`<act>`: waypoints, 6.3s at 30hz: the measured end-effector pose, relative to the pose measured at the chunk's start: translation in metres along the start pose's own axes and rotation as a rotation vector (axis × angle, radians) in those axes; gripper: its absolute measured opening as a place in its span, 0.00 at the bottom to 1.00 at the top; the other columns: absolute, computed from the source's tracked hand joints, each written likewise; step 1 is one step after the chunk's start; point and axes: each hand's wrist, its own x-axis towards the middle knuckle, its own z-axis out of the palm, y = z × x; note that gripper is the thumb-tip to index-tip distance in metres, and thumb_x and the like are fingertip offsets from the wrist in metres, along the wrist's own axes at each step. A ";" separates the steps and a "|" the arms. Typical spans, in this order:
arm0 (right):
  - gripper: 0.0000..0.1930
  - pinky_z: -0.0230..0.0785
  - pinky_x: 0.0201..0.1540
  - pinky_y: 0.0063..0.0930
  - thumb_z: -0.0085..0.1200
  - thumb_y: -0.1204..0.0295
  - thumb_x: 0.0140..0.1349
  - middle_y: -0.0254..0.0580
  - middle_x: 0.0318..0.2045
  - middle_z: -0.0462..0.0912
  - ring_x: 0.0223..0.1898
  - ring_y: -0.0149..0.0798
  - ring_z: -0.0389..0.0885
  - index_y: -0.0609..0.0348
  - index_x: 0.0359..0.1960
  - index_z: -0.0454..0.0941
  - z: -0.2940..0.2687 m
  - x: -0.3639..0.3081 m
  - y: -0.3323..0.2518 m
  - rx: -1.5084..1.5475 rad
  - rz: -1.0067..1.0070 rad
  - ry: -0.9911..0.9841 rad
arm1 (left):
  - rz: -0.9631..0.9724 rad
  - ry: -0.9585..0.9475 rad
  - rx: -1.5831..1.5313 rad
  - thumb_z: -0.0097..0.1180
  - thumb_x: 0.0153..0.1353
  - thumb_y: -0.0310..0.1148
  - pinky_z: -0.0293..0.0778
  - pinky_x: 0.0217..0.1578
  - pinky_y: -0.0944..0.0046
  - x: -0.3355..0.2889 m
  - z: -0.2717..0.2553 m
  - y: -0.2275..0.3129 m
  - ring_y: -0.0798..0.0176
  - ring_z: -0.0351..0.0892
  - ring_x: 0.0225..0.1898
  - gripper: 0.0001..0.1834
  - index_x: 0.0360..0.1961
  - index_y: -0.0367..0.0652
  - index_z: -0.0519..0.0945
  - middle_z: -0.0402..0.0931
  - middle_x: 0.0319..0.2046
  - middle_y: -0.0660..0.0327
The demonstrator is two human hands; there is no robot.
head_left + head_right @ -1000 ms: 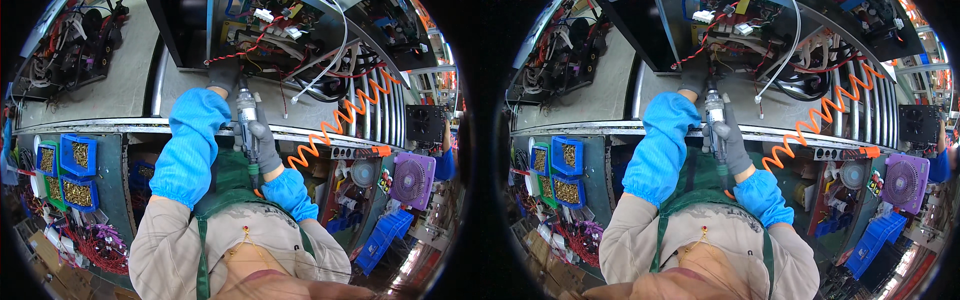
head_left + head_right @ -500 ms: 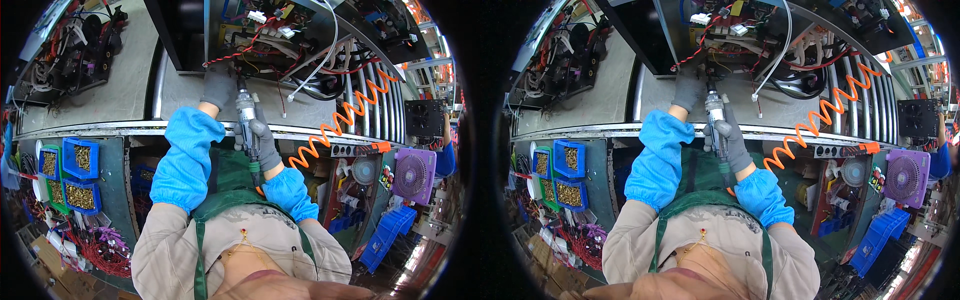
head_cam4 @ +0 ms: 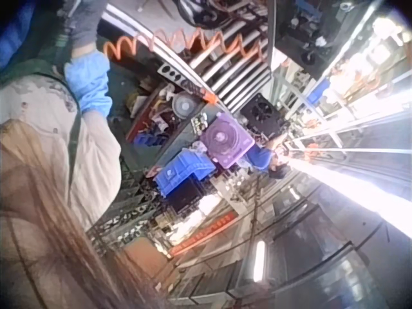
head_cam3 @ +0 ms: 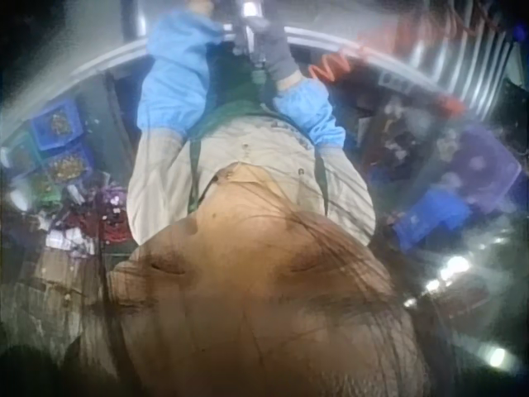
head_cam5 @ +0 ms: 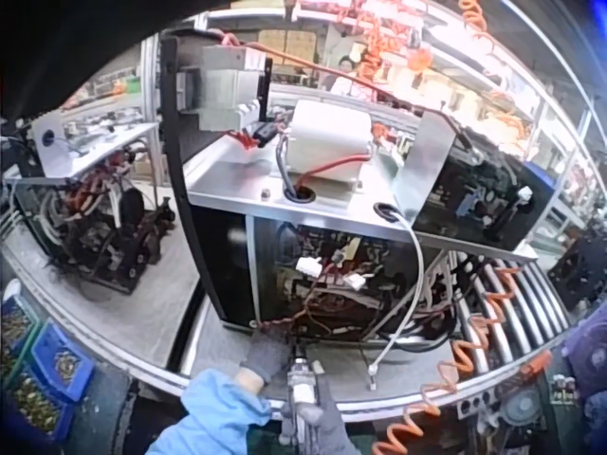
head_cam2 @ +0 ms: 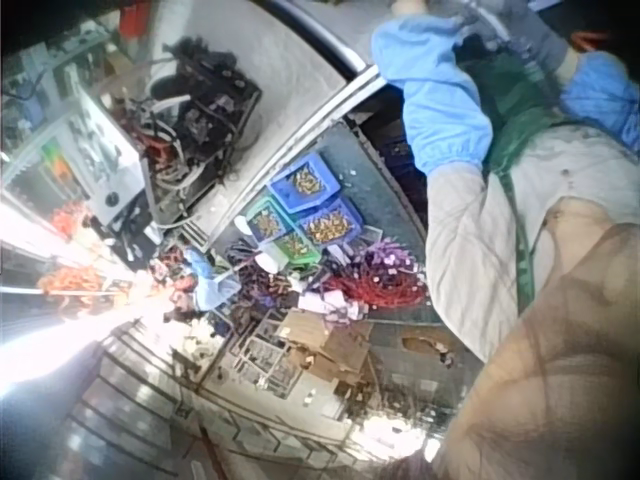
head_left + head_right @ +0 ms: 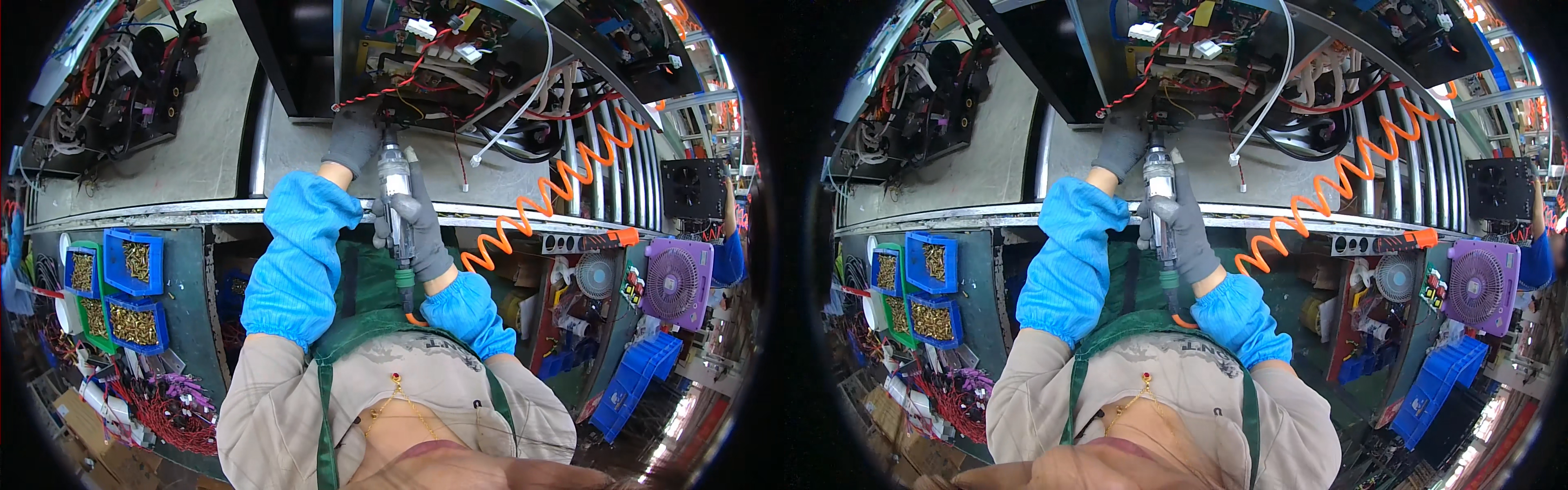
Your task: The person works at a factory assembly station, handling wires and small components. They use a pneumatic screwdriver to fasten screws into a metal chassis containing circuit boards and wiring. The person also moves a metal frame and handles a red cable.
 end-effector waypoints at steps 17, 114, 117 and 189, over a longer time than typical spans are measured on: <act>0.43 0.75 0.18 0.29 0.54 0.69 0.53 0.45 0.27 0.73 0.18 0.34 0.75 0.36 0.68 0.40 0.013 0.000 -0.005 -0.119 0.002 0.087 | 0.036 0.027 0.061 0.51 0.52 0.31 0.73 0.32 0.52 0.001 -0.001 -0.005 0.48 0.77 0.31 0.08 0.32 0.42 0.77 0.77 0.29 0.50; 0.11 0.72 0.31 0.42 0.50 0.63 0.53 0.48 0.28 0.80 0.30 0.50 0.80 0.55 0.27 0.80 -0.092 0.112 -0.072 -2.051 -0.597 0.391 | -0.126 -0.042 -0.110 0.52 0.56 0.44 0.71 0.36 0.49 0.012 0.026 0.041 0.44 0.76 0.35 0.16 0.30 0.40 0.79 0.77 0.31 0.47; 0.11 0.72 0.30 0.43 0.50 0.62 0.53 0.47 0.28 0.80 0.29 0.51 0.80 0.54 0.31 0.79 -0.079 0.111 -0.070 -1.989 -0.581 0.447 | -0.134 -0.209 -0.048 0.52 0.57 0.44 0.71 0.37 0.51 0.028 0.034 0.030 0.46 0.76 0.38 0.17 0.32 0.39 0.79 0.77 0.33 0.47; 0.09 0.71 0.37 0.40 0.51 0.67 0.52 0.42 0.35 0.78 0.35 0.47 0.78 0.49 0.35 0.77 -0.061 0.037 -0.011 -1.867 -0.405 0.279 | -0.342 0.134 -0.200 0.53 0.54 0.32 0.72 0.36 0.56 -0.011 -0.014 0.016 0.48 0.77 0.35 0.14 0.42 0.41 0.77 0.77 0.32 0.49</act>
